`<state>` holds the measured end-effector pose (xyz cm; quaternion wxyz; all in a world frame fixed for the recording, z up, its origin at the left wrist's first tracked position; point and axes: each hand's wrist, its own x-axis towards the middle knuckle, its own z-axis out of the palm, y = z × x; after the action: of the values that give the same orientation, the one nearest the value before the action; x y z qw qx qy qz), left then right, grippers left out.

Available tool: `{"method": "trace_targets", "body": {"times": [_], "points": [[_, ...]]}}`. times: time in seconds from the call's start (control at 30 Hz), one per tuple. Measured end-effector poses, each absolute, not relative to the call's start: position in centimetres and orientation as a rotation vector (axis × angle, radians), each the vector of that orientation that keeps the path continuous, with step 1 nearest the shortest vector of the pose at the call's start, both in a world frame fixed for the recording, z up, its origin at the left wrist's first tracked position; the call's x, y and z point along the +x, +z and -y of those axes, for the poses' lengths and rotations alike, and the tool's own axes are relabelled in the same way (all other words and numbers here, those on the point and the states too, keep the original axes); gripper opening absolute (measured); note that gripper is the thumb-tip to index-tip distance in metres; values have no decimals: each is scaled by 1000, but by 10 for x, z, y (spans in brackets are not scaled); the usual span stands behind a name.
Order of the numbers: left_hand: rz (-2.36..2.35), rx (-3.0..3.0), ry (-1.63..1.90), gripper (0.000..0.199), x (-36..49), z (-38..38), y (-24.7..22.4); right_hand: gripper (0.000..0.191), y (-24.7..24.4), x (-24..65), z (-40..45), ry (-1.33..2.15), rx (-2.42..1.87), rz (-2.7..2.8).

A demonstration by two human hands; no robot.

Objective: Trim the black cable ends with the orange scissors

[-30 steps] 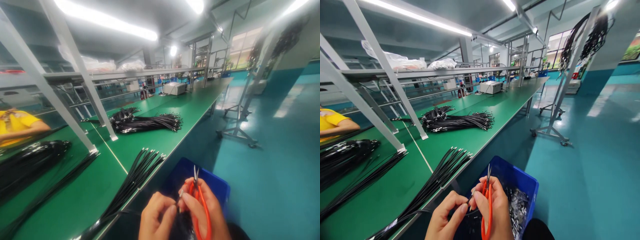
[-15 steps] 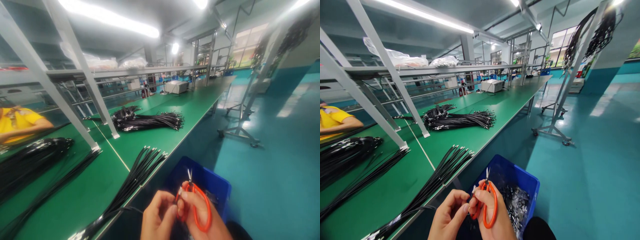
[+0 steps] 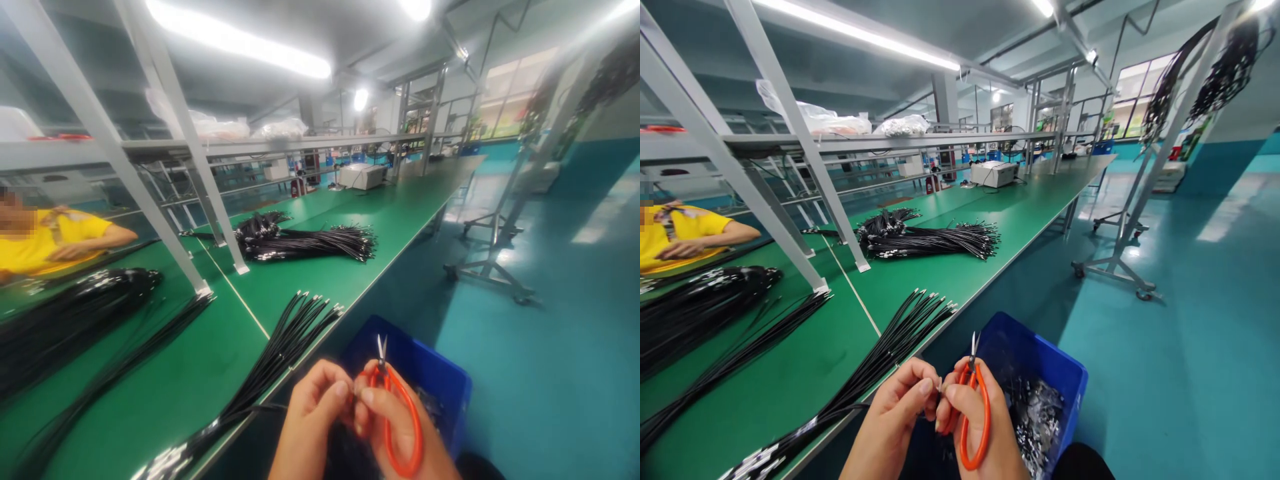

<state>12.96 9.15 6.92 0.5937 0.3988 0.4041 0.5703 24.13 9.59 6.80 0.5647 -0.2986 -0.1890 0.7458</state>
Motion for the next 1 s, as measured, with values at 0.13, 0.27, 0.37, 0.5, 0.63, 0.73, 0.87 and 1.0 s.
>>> {"method": "trace_targets", "body": {"times": [0.13,0.27,0.37,0.5,0.63,0.73,0.87,1.0], "points": [[-875,948,1339,20,134,-94,69,21,67,242,-99,1806,-701,428],[-884,871,1349,18,131,-95,68,17,60,243,-106,1829,-700,429],[-996,896,1399,17,127,-94,69,16,55,242,-107,1831,-690,428],[-1018,954,1374,20,129,-96,74,16,57,241,-104,1833,-651,415],[-829,834,1321,19,134,-99,75,15,60,242,-104,1848,-644,450],[-889,777,1345,18,131,-97,73,15,58,244,-105,1827,-648,462],[-1039,892,1389,18,126,-93,74,17,61,243,-105,1833,-685,429],[-909,967,1317,16,131,-96,79,17,71,241,-102,1824,-663,430]]}}
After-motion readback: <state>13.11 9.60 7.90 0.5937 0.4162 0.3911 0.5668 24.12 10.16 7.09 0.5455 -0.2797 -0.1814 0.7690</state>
